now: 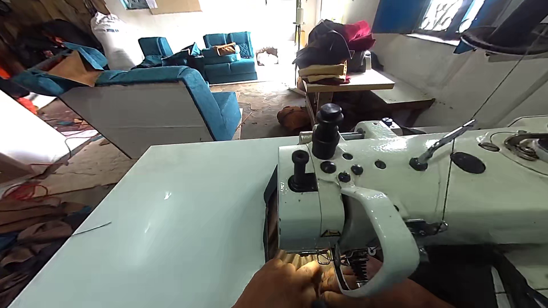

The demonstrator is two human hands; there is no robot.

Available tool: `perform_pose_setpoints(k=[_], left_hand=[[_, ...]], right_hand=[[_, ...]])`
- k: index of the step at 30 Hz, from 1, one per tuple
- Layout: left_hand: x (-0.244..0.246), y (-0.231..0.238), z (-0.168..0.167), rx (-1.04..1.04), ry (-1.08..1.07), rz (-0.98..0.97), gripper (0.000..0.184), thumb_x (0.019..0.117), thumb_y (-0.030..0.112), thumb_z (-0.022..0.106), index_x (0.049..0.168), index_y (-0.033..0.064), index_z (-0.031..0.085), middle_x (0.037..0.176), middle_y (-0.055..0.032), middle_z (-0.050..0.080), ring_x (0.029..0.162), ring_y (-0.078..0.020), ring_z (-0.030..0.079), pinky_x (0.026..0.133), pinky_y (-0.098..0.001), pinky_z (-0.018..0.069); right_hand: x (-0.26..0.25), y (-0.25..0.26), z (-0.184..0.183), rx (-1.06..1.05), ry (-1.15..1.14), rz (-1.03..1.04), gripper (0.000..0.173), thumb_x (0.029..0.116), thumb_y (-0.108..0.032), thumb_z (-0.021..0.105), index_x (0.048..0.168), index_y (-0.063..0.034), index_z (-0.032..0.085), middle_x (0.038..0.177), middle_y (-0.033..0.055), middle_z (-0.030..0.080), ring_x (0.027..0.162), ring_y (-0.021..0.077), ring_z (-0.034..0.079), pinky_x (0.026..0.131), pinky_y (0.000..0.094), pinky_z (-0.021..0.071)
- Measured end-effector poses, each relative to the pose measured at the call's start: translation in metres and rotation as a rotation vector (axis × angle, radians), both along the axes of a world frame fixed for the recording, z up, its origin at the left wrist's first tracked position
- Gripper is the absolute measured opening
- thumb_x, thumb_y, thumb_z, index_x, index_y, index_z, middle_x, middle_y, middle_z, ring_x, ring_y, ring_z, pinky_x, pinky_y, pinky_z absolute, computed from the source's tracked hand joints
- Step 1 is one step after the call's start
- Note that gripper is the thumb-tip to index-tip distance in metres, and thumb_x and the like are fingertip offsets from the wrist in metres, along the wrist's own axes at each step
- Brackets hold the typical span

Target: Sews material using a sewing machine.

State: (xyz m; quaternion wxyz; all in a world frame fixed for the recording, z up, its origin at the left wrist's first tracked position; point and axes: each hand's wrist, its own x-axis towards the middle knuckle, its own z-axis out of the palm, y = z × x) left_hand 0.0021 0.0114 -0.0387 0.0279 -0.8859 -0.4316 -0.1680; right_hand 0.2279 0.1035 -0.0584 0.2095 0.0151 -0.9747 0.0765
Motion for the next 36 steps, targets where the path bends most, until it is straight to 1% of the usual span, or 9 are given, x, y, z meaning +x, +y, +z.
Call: perform_pose_setpoints(k=[2,6,19,23,25,28,31,34,36], left_hand=[[-0.001,0.000,-0.001,0.000,0.041,-0.012,0.018,0.0917,0.005,0.060,0.084,0.0123,0.075,0.110,-0.0032,0.078,0.067,-0.0241,0.070,0.055,-0.0406,0.0538],[0.001,-0.001,0.005,-0.037,0.067,0.016,0.017,0.0900,0.003,0.061,0.085,0.0105,0.076,0.101,-0.0055,0.079,0.064,-0.0255,0.071,0.051,-0.0413,0.0543],[0.009,-0.010,0.008,-0.072,0.130,0.127,0.020,0.0915,0.004,0.061,0.088,0.0091,0.079,0.102,-0.0073,0.080,0.073,-0.0286,0.074,0.058,-0.0442,0.0569],[0.010,-0.009,0.005,-0.028,0.142,0.170,0.018,0.0911,0.005,0.062,0.087,0.0100,0.079,0.098,-0.0061,0.080,0.074,-0.0271,0.074,0.059,-0.0432,0.0578],[0.007,-0.004,0.003,0.010,0.166,0.159,0.017,0.0893,0.005,0.063,0.087,0.0116,0.078,0.096,-0.0055,0.079,0.073,-0.0259,0.073,0.057,-0.0414,0.0564],[0.006,0.000,0.005,0.000,0.161,0.157,0.016,0.0903,0.005,0.063,0.087,0.0094,0.078,0.094,-0.0085,0.078,0.076,-0.0285,0.074,0.058,-0.0440,0.0572],[0.005,0.004,0.000,0.126,0.175,0.189,0.014,0.0876,0.007,0.064,0.082,0.0111,0.076,0.087,-0.0069,0.077,0.072,-0.0255,0.073,0.056,-0.0405,0.0565],[0.003,0.010,-0.006,0.256,0.165,0.216,0.015,0.0853,0.009,0.063,0.077,0.0131,0.075,0.076,-0.0046,0.073,0.065,-0.0226,0.070,0.052,-0.0373,0.0537],[0.002,0.012,-0.008,0.279,0.161,0.220,0.015,0.0855,0.010,0.063,0.075,0.0137,0.074,0.076,-0.0038,0.073,0.065,-0.0218,0.070,0.051,-0.0369,0.0536]], right_hand=[[-0.001,0.000,0.000,0.018,0.009,-0.002,0.022,0.0967,-0.006,0.054,0.094,-0.0121,0.075,0.083,0.0053,0.073,0.075,0.0206,0.070,0.069,0.0348,0.0564],[0.000,0.000,0.004,0.021,0.030,-0.008,0.022,0.0972,-0.006,0.054,0.094,-0.0124,0.075,0.084,0.0048,0.074,0.076,0.0199,0.070,0.070,0.0342,0.0567],[0.000,-0.004,0.001,-0.026,-0.050,-0.026,0.021,0.0959,-0.005,0.055,0.092,-0.0115,0.075,0.084,0.0065,0.074,0.077,0.0228,0.072,0.066,0.0386,0.0576],[0.001,-0.002,-0.004,-0.015,-0.051,-0.058,0.021,0.0964,-0.007,0.056,0.096,-0.0126,0.076,0.087,0.0063,0.075,0.081,0.0231,0.072,0.070,0.0391,0.0587],[0.001,0.001,-0.009,-0.025,-0.032,-0.088,0.020,0.0970,-0.009,0.056,0.095,-0.0128,0.076,0.082,0.0058,0.072,0.078,0.0228,0.071,0.068,0.0396,0.0584],[0.000,0.001,-0.006,-0.028,-0.053,-0.122,0.019,0.0973,-0.010,0.056,0.094,-0.0128,0.075,0.083,0.0055,0.072,0.079,0.0224,0.071,0.070,0.0395,0.0585],[-0.002,0.001,-0.004,-0.112,-0.123,-0.215,0.019,0.0972,-0.012,0.057,0.093,-0.0114,0.076,0.085,0.0073,0.073,0.083,0.0250,0.073,0.072,0.0436,0.0600],[-0.002,0.000,0.005,-0.399,-0.219,-0.362,0.030,0.1038,-0.020,0.050,0.096,-0.0037,0.075,0.095,0.0162,0.074,0.096,0.0336,0.072,0.083,0.0534,0.0572],[-0.001,-0.002,0.010,-0.441,-0.214,-0.385,0.029,0.1027,-0.019,0.052,0.096,-0.0024,0.075,0.096,0.0169,0.074,0.097,0.0333,0.072,0.085,0.0518,0.0564]])
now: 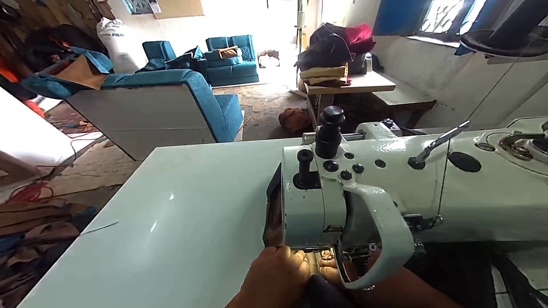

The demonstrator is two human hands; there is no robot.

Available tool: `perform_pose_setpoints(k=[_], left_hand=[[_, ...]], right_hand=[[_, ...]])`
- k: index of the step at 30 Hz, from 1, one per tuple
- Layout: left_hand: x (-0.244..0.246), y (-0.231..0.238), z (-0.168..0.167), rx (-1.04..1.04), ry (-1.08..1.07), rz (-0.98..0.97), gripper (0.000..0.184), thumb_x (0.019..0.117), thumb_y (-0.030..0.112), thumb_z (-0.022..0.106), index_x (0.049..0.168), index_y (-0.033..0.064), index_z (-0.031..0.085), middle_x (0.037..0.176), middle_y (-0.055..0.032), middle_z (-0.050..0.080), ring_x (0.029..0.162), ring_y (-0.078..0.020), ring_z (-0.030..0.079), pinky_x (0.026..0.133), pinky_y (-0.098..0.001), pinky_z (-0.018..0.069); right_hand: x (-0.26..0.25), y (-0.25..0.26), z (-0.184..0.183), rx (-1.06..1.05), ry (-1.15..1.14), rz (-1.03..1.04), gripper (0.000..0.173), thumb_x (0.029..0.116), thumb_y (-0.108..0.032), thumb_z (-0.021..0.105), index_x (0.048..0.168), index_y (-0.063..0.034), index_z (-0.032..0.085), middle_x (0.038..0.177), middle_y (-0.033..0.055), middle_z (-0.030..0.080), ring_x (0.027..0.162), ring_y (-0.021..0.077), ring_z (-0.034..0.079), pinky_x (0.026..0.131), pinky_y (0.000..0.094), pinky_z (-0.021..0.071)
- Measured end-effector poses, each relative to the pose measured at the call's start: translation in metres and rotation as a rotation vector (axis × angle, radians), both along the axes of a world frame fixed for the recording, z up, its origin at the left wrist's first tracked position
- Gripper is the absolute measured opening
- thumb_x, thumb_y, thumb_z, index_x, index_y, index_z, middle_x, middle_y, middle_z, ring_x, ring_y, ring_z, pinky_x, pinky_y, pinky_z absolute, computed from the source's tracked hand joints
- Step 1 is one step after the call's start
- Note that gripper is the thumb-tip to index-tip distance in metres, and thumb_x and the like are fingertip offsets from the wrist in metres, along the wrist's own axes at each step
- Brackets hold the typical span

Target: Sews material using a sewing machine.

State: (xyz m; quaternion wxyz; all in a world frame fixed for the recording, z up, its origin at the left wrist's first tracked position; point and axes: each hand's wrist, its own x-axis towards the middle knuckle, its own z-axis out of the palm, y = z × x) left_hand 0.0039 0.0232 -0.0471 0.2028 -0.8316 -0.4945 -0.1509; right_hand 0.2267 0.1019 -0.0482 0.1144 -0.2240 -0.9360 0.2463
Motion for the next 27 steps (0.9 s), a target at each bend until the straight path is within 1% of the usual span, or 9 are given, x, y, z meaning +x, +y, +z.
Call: perform_pose_setpoints(k=[3,6,8,11,14,18,21,24,27], left_hand=[[-0.002,0.002,-0.001,0.017,0.007,-0.001,0.015,0.0859,0.009,0.063,0.075,0.0134,0.072,0.073,-0.0032,0.071,0.065,-0.0216,0.069,0.051,-0.0366,0.0532],[-0.006,0.005,-0.003,0.045,-0.028,-0.016,0.016,0.0862,0.011,0.062,0.072,0.0160,0.069,0.070,-0.0008,0.068,0.065,-0.0200,0.068,0.051,-0.0357,0.0526],[-0.009,0.005,-0.005,0.060,-0.062,-0.058,0.017,0.0902,0.014,0.059,0.079,0.0187,0.071,0.074,0.0005,0.069,0.069,-0.0194,0.068,0.054,-0.0350,0.0529],[-0.015,0.011,-0.021,0.123,-0.076,-0.131,0.022,0.1010,0.020,0.050,0.092,0.0249,0.069,0.084,0.0061,0.069,0.079,-0.0154,0.064,0.068,-0.0317,0.0473],[-0.017,0.012,-0.027,0.106,-0.082,-0.213,0.020,0.1023,0.024,0.047,0.097,0.0265,0.066,0.092,0.0075,0.070,0.088,-0.0153,0.062,0.080,-0.0339,0.0444],[-0.015,0.008,-0.023,0.000,-0.132,-0.343,0.025,0.1014,0.014,0.048,0.098,0.0211,0.072,0.101,0.0055,0.075,0.105,-0.0147,0.066,0.093,-0.0331,0.0463],[-0.013,0.008,-0.019,-0.055,-0.174,-0.385,0.027,0.1020,0.012,0.047,0.097,0.0162,0.073,0.097,0.0016,0.076,0.101,-0.0147,0.070,0.096,-0.0311,0.0488],[-0.014,0.008,-0.012,-0.081,-0.196,-0.399,0.026,0.1019,0.011,0.048,0.097,0.0149,0.073,0.087,0.0004,0.076,0.088,-0.0146,0.071,0.090,-0.0291,0.0507],[-0.013,0.008,-0.007,-0.117,-0.204,-0.408,0.024,0.1012,0.011,0.049,0.098,0.0140,0.073,0.083,-0.0004,0.074,0.084,-0.0158,0.070,0.088,-0.0308,0.0506]], right_hand=[[0.001,-0.001,0.001,0.214,0.066,0.081,0.020,0.0966,-0.012,0.059,0.091,-0.0049,0.076,0.085,0.0130,0.073,0.084,0.0298,0.073,0.076,0.0471,0.0592],[0.000,0.001,-0.005,0.224,0.030,0.087,0.023,0.0998,-0.014,0.055,0.096,-0.0067,0.077,0.089,0.0119,0.074,0.089,0.0292,0.073,0.080,0.0472,0.0589],[-0.001,0.002,-0.008,0.229,0.014,0.102,0.024,0.1010,-0.016,0.054,0.096,-0.0065,0.076,0.091,0.0124,0.074,0.090,0.0300,0.073,0.082,0.0480,0.0584],[-0.001,0.003,-0.014,0.283,0.048,0.120,0.027,0.1030,-0.020,0.053,0.094,-0.0077,0.075,0.089,0.0107,0.074,0.089,0.0278,0.073,0.081,0.0460,0.0589],[0.000,0.005,-0.016,0.301,0.096,0.176,0.027,0.1038,-0.021,0.052,0.095,-0.0091,0.075,0.086,0.0091,0.073,0.087,0.0265,0.072,0.079,0.0444,0.0579],[0.000,0.008,-0.014,0.331,0.112,0.321,0.021,0.1013,-0.011,0.054,0.098,-0.0104,0.075,0.087,0.0072,0.073,0.090,0.0258,0.072,0.081,0.0439,0.0571],[0.000,0.008,-0.008,0.403,0.146,0.336,0.018,0.0993,-0.011,0.055,0.095,-0.0116,0.073,0.084,0.0055,0.072,0.085,0.0230,0.071,0.077,0.0390,0.0575],[0.003,0.006,0.004,0.331,0.112,0.294,0.016,0.0970,-0.010,0.059,0.091,-0.0064,0.073,0.082,0.0105,0.071,0.082,0.0279,0.072,0.075,0.0438,0.0584],[0.008,0.008,0.016,0.250,0.106,0.282,0.012,0.0925,-0.006,0.062,0.088,-0.0033,0.073,0.083,0.0131,0.070,0.083,0.0300,0.071,0.077,0.0451,0.0575]])
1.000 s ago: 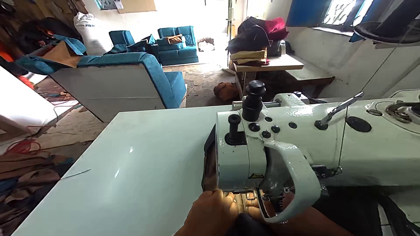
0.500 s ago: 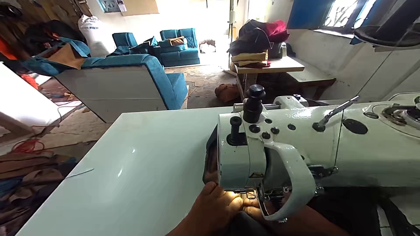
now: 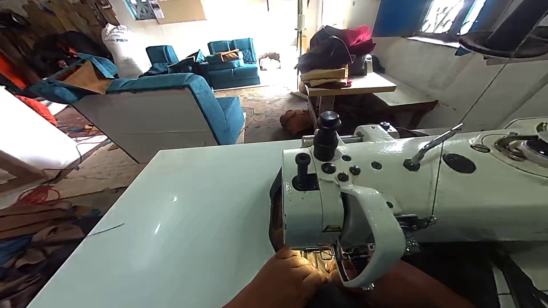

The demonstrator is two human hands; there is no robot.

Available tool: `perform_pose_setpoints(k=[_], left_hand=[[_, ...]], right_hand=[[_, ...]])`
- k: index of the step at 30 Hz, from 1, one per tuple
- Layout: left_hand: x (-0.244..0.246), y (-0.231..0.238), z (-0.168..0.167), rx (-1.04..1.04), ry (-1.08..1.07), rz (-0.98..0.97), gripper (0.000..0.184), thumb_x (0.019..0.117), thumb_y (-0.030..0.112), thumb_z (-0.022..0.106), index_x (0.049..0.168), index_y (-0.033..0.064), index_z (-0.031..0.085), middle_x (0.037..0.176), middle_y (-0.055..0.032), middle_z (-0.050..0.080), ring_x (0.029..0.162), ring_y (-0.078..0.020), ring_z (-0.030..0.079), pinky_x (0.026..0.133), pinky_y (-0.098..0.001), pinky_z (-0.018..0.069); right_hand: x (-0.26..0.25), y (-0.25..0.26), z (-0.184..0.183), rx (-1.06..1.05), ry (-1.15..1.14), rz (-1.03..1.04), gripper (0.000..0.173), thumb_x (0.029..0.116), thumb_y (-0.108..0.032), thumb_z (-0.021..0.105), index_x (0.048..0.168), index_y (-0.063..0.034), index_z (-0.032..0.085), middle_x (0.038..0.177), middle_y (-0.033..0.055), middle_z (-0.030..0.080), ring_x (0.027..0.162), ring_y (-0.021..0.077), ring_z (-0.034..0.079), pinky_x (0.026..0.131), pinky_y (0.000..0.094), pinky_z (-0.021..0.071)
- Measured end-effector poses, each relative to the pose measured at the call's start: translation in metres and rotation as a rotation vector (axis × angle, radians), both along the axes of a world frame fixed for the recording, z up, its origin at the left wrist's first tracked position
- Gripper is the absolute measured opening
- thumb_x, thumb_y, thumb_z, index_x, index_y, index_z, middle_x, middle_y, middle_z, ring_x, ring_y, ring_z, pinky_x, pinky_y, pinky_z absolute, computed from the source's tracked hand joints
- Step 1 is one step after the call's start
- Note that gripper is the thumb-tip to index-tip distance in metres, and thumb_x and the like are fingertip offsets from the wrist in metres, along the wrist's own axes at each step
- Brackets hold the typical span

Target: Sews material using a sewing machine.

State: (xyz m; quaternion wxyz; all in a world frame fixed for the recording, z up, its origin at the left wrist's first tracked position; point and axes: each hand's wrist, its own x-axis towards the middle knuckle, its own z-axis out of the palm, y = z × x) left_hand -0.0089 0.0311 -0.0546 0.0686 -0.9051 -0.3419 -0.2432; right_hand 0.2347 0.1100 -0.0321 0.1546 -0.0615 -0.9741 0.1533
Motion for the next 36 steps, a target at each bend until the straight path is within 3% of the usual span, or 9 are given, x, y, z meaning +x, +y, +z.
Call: perform_pose_setpoints(k=[7,11,14,20,23,27,30,33,36], left_hand=[[0.008,-0.007,0.004,-0.139,0.045,0.060,0.019,0.0922,0.016,0.059,0.102,0.0092,0.074,0.095,-0.0050,0.076,0.092,-0.0247,0.071,0.083,-0.0449,0.0523],[0.017,-0.009,-0.001,-0.006,-0.033,0.174,0.019,0.0952,0.008,0.055,0.090,0.0100,0.073,0.076,-0.0031,0.072,0.076,-0.0212,0.068,0.080,-0.0383,0.0505],[0.009,-0.005,0.001,0.016,-0.027,0.084,0.020,0.0951,0.007,0.054,0.085,0.0102,0.071,0.069,-0.0031,0.069,0.071,-0.0197,0.068,0.082,-0.0354,0.0508],[-0.010,-0.005,0.010,-0.114,0.088,-0.117,0.013,0.0906,0.015,0.061,0.086,0.0119,0.072,0.083,-0.0019,0.076,0.086,-0.0178,0.073,0.084,-0.0374,0.0516],[-0.008,-0.008,0.011,-0.082,0.106,-0.098,0.018,0.0950,0.011,0.057,0.087,0.0125,0.073,0.083,-0.0010,0.076,0.085,-0.0163,0.072,0.081,-0.0344,0.0517],[0.001,-0.015,0.006,0.032,0.104,0.039,0.026,0.0997,0.011,0.051,0.085,0.0159,0.072,0.081,0.0021,0.075,0.082,-0.0140,0.069,0.079,-0.0311,0.0485],[0.002,-0.015,0.007,0.070,0.127,0.064,0.027,0.1007,0.015,0.050,0.084,0.0183,0.070,0.078,0.0040,0.072,0.081,-0.0138,0.068,0.081,-0.0319,0.0471],[0.000,-0.016,0.016,0.091,0.170,0.044,0.025,0.1025,0.014,0.050,0.088,0.0198,0.070,0.077,0.0046,0.069,0.079,-0.0143,0.064,0.083,-0.0329,0.0446],[-0.002,-0.014,0.012,0.065,0.143,0.045,0.022,0.1037,0.016,0.050,0.096,0.0225,0.069,0.084,0.0053,0.069,0.086,-0.0154,0.063,0.088,-0.0354,0.0433]], right_hand=[[0.003,0.001,-0.001,-0.063,-0.023,-0.018,0.010,0.0910,-0.006,0.064,0.088,-0.0037,0.073,0.082,0.0134,0.070,0.082,0.0307,0.071,0.075,0.0466,0.0574],[0.005,0.000,0.002,-0.108,-0.045,-0.062,0.010,0.0881,-0.004,0.065,0.088,-0.0001,0.073,0.084,0.0167,0.072,0.083,0.0342,0.072,0.076,0.0495,0.0576],[0.006,0.003,-0.005,-0.076,-0.057,-0.061,0.012,0.0895,-0.007,0.064,0.090,-0.0012,0.074,0.087,0.0165,0.073,0.086,0.0336,0.072,0.078,0.0498,0.0570],[-0.002,0.001,-0.017,-0.049,-0.145,-0.005,0.023,0.1016,-0.019,0.053,0.108,-0.0157,0.075,0.101,0.0105,0.074,0.095,0.0301,0.072,0.081,0.0514,0.0574],[-0.009,-0.004,-0.027,0.096,-0.055,0.019,0.021,0.1061,-0.026,0.051,0.113,-0.0208,0.070,0.108,0.0032,0.073,0.095,0.0233,0.070,0.082,0.0444,0.0569],[-0.009,-0.003,-0.036,0.122,-0.012,0.048,0.020,0.1029,-0.014,0.053,0.102,-0.0175,0.072,0.109,-0.0002,0.075,0.110,0.0211,0.069,0.091,0.0418,0.0550],[-0.007,-0.005,-0.025,-0.098,-0.069,0.013,0.022,0.1025,-0.013,0.054,0.103,-0.0113,0.076,0.101,0.0084,0.076,0.102,0.0264,0.072,0.089,0.0457,0.0572],[-0.007,-0.005,-0.022,-0.183,-0.071,-0.003,0.024,0.1047,-0.018,0.052,0.102,-0.0106,0.075,0.093,0.0103,0.074,0.092,0.0273,0.072,0.081,0.0464,0.0579],[-0.007,-0.004,-0.025,-0.063,0.001,0.042,0.018,0.1003,-0.012,0.056,0.100,-0.0117,0.074,0.086,0.0083,0.072,0.082,0.0258,0.072,0.072,0.0444,0.0590]])
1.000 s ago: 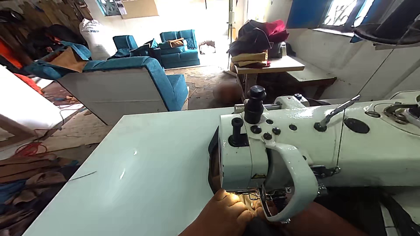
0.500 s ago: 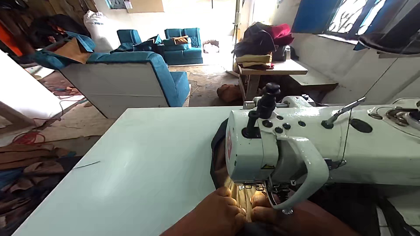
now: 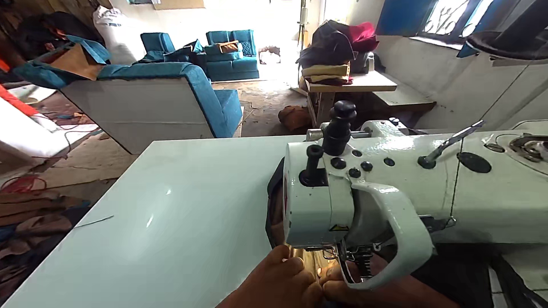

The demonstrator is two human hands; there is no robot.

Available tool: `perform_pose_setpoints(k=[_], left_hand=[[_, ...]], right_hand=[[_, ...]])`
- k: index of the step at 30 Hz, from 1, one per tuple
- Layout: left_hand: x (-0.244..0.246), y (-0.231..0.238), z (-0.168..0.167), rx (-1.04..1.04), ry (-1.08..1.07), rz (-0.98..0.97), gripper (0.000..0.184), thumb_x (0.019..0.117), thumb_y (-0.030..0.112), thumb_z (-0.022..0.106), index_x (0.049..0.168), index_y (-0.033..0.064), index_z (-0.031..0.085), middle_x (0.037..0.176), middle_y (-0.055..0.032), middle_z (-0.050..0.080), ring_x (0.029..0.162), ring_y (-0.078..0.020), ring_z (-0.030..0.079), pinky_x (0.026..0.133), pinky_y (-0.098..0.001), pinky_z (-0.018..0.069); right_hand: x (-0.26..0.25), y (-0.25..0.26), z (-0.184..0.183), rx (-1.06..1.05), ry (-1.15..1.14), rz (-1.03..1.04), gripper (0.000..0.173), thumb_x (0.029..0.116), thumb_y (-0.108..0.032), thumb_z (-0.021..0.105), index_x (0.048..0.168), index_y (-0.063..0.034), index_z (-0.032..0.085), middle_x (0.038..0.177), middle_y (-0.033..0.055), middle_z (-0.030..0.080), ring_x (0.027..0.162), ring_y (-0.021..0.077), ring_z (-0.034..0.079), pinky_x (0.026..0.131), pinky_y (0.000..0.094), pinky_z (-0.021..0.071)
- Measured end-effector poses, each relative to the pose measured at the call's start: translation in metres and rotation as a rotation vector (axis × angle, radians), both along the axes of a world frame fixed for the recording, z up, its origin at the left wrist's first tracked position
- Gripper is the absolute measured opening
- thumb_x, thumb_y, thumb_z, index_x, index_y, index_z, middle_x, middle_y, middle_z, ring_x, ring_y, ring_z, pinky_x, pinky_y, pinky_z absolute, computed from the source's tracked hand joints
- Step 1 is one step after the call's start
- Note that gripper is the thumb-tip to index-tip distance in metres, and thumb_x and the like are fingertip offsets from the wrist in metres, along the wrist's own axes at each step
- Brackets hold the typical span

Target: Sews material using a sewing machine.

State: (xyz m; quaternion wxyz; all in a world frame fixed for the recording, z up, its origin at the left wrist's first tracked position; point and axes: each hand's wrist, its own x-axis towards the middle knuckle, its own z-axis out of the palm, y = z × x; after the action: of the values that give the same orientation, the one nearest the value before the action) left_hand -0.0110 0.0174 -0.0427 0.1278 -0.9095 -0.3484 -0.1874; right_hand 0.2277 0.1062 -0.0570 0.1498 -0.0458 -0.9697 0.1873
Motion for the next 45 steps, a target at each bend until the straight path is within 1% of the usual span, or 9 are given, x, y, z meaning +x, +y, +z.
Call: perform_pose_setpoints(k=[5,9,11,18,24,33,39,42,45], left_hand=[[0.009,0.002,-0.010,-0.089,-0.080,0.125,0.015,0.0999,0.021,0.054,0.106,0.0230,0.068,0.102,0.0005,0.071,0.093,-0.0198,0.066,0.088,-0.0413,0.0486],[0.022,0.006,-0.023,0.095,-0.134,0.244,0.020,0.1014,0.021,0.051,0.090,0.0225,0.067,0.085,0.0036,0.071,0.083,-0.0169,0.066,0.082,-0.0362,0.0487],[0.022,0.005,-0.025,0.106,-0.126,0.249,0.023,0.0999,0.018,0.050,0.086,0.0220,0.068,0.084,0.0045,0.071,0.084,-0.0166,0.064,0.083,-0.0351,0.0461],[0.014,0.003,-0.007,-0.012,-0.004,0.121,0.024,0.0980,0.014,0.053,0.086,0.0195,0.073,0.085,0.0041,0.074,0.090,-0.0170,0.067,0.082,-0.0351,0.0474],[0.010,-0.002,0.007,-0.183,0.058,0.060,0.024,0.0965,0.010,0.055,0.086,0.0137,0.076,0.087,-0.0006,0.076,0.092,-0.0210,0.070,0.084,-0.0382,0.0492],[0.015,0.000,-0.002,-0.060,0.033,0.179,0.022,0.0932,0.010,0.057,0.080,0.0148,0.074,0.080,0.0002,0.073,0.086,-0.0195,0.069,0.077,-0.0367,0.0502],[0.020,0.005,-0.012,0.074,0.030,0.283,0.024,0.0930,0.011,0.054,0.079,0.0153,0.073,0.077,0.0005,0.071,0.080,-0.0184,0.069,0.074,-0.0346,0.0511],[0.024,0.006,-0.015,0.090,0.001,0.344,0.023,0.0906,0.010,0.056,0.079,0.0149,0.074,0.076,-0.0007,0.072,0.078,-0.0193,0.069,0.072,-0.0354,0.0520],[0.025,0.009,-0.018,0.127,-0.022,0.388,0.021,0.0885,0.010,0.056,0.079,0.0166,0.074,0.073,-0.0011,0.069,0.076,-0.0199,0.068,0.069,-0.0348,0.0514]], right_hand=[[0.002,0.001,-0.001,0.005,0.032,-0.039,0.019,0.0996,-0.014,0.056,0.088,-0.0083,0.070,0.076,0.0093,0.067,0.074,0.0261,0.070,0.065,0.0442,0.0575],[0.005,-0.001,0.010,0.046,0.072,-0.088,0.019,0.0962,-0.012,0.058,0.082,-0.0047,0.069,0.074,0.0110,0.067,0.073,0.0262,0.070,0.065,0.0416,0.0571],[0.005,0.001,0.011,0.114,0.115,-0.071,0.016,0.0932,-0.012,0.058,0.083,-0.0075,0.070,0.074,0.0082,0.067,0.072,0.0228,0.069,0.063,0.0373,0.0566],[0.006,0.005,0.010,0.023,0.105,0.030,0.016,0.0943,-0.011,0.058,0.091,-0.0097,0.074,0.079,0.0067,0.070,0.077,0.0216,0.070,0.069,0.0373,0.0564],[0.004,0.004,0.011,-0.055,0.001,0.050,0.017,0.0973,-0.009,0.058,0.092,-0.0090,0.074,0.083,0.0090,0.072,0.081,0.0257,0.071,0.071,0.0444,0.0571],[0.005,0.001,0.016,-0.087,-0.005,-0.052,0.017,0.0970,-0.010,0.060,0.088,-0.0046,0.074,0.084,0.0117,0.072,0.084,0.0273,0.072,0.075,0.0453,0.0580],[0.007,-0.001,0.035,-0.095,0.051,-0.141,0.008,0.0883,-0.003,0.066,0.082,-0.0013,0.071,0.079,0.0147,0.070,0.079,0.0306,0.072,0.075,0.0458,0.0578],[0.008,0.002,0.029,0.003,0.152,-0.153,0.009,0.0878,-0.005,0.065,0.080,-0.0059,0.068,0.075,0.0106,0.068,0.076,0.0249,0.070,0.072,0.0390,0.0568],[0.007,0.004,0.024,0.063,0.161,-0.182,0.009,0.0885,-0.005,0.065,0.081,-0.0056,0.069,0.074,0.0116,0.069,0.073,0.0258,0.071,0.067,0.0410,0.0583]])
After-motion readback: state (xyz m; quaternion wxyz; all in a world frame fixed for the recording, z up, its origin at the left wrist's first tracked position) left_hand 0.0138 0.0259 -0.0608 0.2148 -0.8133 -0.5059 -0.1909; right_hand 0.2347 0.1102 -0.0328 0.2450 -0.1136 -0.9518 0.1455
